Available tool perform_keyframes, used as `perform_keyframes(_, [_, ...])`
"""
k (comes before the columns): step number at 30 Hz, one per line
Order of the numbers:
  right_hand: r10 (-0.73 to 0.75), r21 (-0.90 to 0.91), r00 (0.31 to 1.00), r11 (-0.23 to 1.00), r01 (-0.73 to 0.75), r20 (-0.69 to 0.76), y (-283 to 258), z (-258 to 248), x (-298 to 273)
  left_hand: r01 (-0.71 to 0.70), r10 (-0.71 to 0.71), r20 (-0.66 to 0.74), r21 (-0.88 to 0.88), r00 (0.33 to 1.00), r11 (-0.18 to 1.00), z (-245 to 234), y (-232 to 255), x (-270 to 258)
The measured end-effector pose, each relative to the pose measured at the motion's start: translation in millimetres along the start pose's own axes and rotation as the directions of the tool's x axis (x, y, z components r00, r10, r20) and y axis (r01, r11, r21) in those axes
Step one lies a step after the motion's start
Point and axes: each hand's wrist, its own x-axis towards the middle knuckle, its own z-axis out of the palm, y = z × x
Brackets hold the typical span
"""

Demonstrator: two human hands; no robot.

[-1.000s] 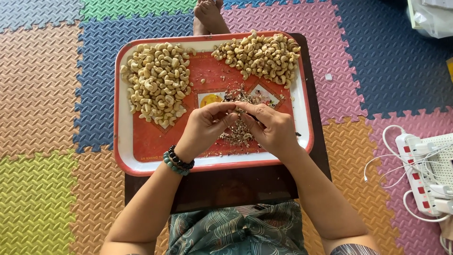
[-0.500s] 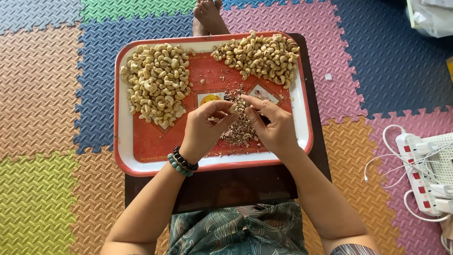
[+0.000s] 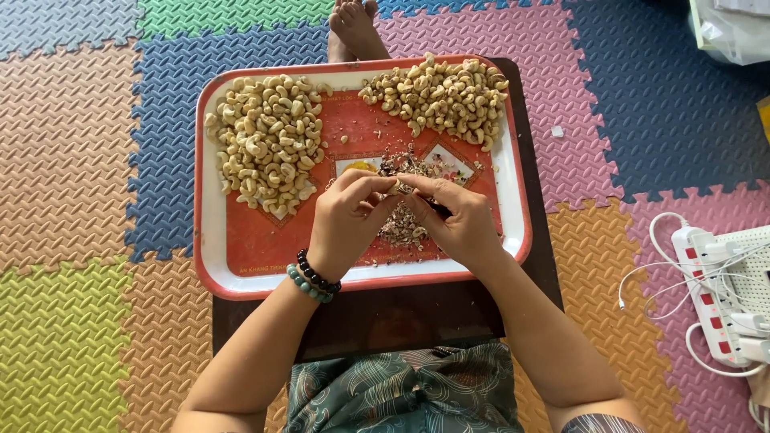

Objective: Manually peeling the skin off cashew nuts and sorting them on a tray.

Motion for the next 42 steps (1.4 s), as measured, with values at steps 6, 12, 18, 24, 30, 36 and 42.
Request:
perform_keyframes(6, [-0.039,-0.003,0.999,0.999,0.039,-0.017,1,1,4,0.033,-0.033,-0.002,-0.061,0.999,0.998,6,-8,-3])
perform_keyframes(12, [-0.021,0.037,1.000,0.999,0.021,0.004,-1,-2,4,0.054,-0.053,0.022,-0.067,0.998,0.996,5,-8,-3])
perform_keyframes(18, [-0.020,-0.121,1.000,0.992,0.020,-0.004,11,-9,6,-0.097,0.078,0.134,0.136,0.988,0.986,-4,-11,6])
perform_keyframes(24, [-0.034,-0.131,0.997,0.991,0.025,-0.066,7,-13,8,0.036,0.061,-0.087,0.820,0.994,0.571,-68,-53,38])
perform_keyframes(30, [-0.031,-0.098,0.994,0.995,0.021,-0.101,6,-19,8,-0.167,0.066,0.157,0.810,0.985,0.563,-32,-94,62])
perform_keyframes(36, [-0.049,-0.082,0.989,0.996,0.038,-0.142,9,-25,10,-0.023,-0.013,0.034,0.868,0.999,0.496,-17,-159,108])
perform_keyframes(42, [-0.055,-0.082,0.985,0.996,0.042,-0.162,17,-24,11,0.062,-0.140,0.023,0.815,0.990,0.577,23,-148,119])
